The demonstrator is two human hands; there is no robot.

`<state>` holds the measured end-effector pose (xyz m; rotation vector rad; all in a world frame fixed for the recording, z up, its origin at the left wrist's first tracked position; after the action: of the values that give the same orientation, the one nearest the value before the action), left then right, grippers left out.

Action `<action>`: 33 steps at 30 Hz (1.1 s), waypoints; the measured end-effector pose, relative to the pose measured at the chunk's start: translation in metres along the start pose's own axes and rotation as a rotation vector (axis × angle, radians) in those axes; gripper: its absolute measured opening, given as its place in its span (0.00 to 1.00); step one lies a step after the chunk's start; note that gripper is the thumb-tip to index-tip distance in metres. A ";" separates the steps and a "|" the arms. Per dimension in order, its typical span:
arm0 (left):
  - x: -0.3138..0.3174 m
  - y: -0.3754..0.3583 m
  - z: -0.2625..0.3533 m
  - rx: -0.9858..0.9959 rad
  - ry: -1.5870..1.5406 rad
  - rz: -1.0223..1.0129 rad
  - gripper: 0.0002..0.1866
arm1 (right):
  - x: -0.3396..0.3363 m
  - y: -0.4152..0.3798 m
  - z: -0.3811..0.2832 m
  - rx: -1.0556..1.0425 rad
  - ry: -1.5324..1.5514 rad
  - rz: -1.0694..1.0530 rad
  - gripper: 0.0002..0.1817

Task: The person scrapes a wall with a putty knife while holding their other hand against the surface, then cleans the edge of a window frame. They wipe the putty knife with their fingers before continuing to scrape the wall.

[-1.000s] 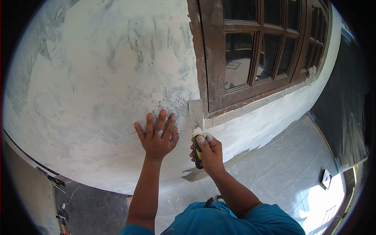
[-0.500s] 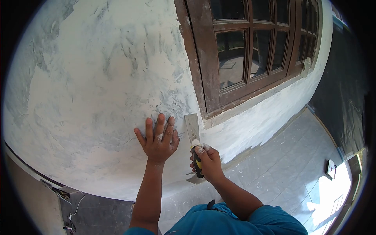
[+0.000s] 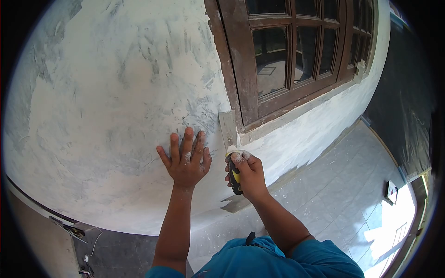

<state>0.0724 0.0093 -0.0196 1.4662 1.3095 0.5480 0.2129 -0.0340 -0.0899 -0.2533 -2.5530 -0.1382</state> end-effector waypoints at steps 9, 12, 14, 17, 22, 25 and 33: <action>0.001 0.002 0.000 -0.001 0.007 0.008 0.20 | -0.007 -0.007 0.011 0.038 -0.041 0.032 0.15; 0.001 0.000 -0.001 0.006 0.001 0.014 0.19 | -0.001 0.004 -0.010 -0.033 -0.045 -0.020 0.14; 0.001 0.002 0.000 0.008 -0.005 0.026 0.19 | -0.008 -0.001 -0.005 -0.020 -0.088 0.004 0.14; 0.000 0.002 0.000 0.005 0.000 0.034 0.17 | -0.017 -0.007 0.019 -0.013 -0.144 0.005 0.14; -0.002 0.001 0.000 0.006 -0.028 0.031 0.15 | -0.012 0.001 0.000 -0.053 -0.185 -0.010 0.13; -0.003 0.001 0.000 0.008 -0.042 0.027 0.14 | -0.008 0.006 -0.010 -0.068 -0.194 -0.081 0.13; -0.007 -0.015 -0.010 -0.022 -0.092 -0.035 0.22 | -0.013 0.001 0.023 -0.064 -0.255 -0.068 0.13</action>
<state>0.0554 0.0049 -0.0273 1.4309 1.2511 0.4659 0.2114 -0.0319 -0.1156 -0.2211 -2.8155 -0.2260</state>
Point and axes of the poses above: each hand's wrist, its own y-axis towards the middle knuckle, its own x-axis out of the palm, z = x × y, the point moved 7 cm from there along y, towards the middle knuckle, and after that the axes turned 3 degrees about -x, right-handed, at the moved point
